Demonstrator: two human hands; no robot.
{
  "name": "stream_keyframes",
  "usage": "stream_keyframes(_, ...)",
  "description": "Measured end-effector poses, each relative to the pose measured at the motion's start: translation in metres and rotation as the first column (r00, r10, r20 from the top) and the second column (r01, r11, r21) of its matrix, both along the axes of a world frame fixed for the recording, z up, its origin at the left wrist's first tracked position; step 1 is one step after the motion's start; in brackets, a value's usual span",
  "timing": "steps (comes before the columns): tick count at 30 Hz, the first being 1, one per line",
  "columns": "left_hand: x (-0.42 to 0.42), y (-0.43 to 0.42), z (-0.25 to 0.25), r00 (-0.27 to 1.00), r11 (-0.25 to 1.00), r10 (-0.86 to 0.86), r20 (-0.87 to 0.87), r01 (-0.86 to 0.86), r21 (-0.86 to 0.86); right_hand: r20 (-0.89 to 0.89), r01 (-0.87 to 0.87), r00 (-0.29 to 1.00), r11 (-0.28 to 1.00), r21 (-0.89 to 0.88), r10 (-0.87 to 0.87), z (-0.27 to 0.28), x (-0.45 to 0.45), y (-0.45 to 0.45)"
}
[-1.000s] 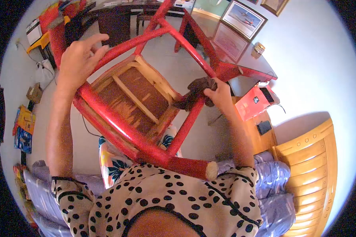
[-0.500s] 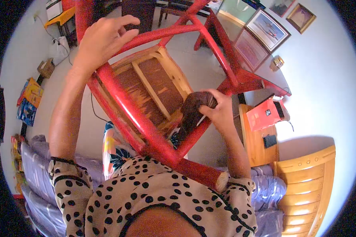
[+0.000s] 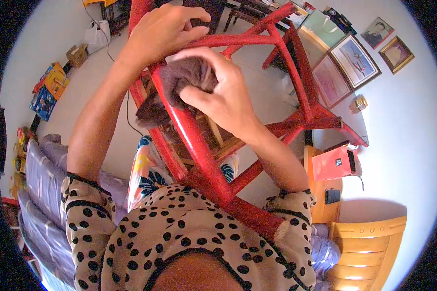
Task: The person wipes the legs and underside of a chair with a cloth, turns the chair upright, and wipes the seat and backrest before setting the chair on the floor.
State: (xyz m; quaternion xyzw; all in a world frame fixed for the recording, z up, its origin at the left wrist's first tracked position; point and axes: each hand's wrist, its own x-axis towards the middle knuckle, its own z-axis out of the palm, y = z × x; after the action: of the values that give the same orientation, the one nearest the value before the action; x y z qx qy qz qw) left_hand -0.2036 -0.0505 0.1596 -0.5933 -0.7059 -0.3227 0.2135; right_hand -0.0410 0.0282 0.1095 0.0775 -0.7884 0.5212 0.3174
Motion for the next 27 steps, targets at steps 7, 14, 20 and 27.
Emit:
stream_keyframes(7,-0.025,-0.005,-0.007,0.999,0.999,0.041,-0.012,-0.04,0.037,0.483,-0.004,0.875,0.999,0.038,-0.015,-0.016,0.037,0.01)
stream_keyframes(14,-0.041,0.001,-0.012,1.0,0.997,-0.02,0.014,0.019,0.07,0.27,0.036,0.962,0.999,-0.005,-0.033,-0.01,0.008,0.034)
stream_keyframes(20,-0.026,0.004,-0.008,0.976,0.969,-0.184,0.119,0.16,0.186,-0.014,0.123,0.992,0.992,0.004,-0.123,0.012,-0.068,0.035)
stream_keyframes(27,-0.023,-0.003,-0.009,0.998,0.999,-0.046,0.038,0.046,0.005,0.017,0.389,0.917,0.9,0.194,-0.4,0.012,-0.07,0.087)
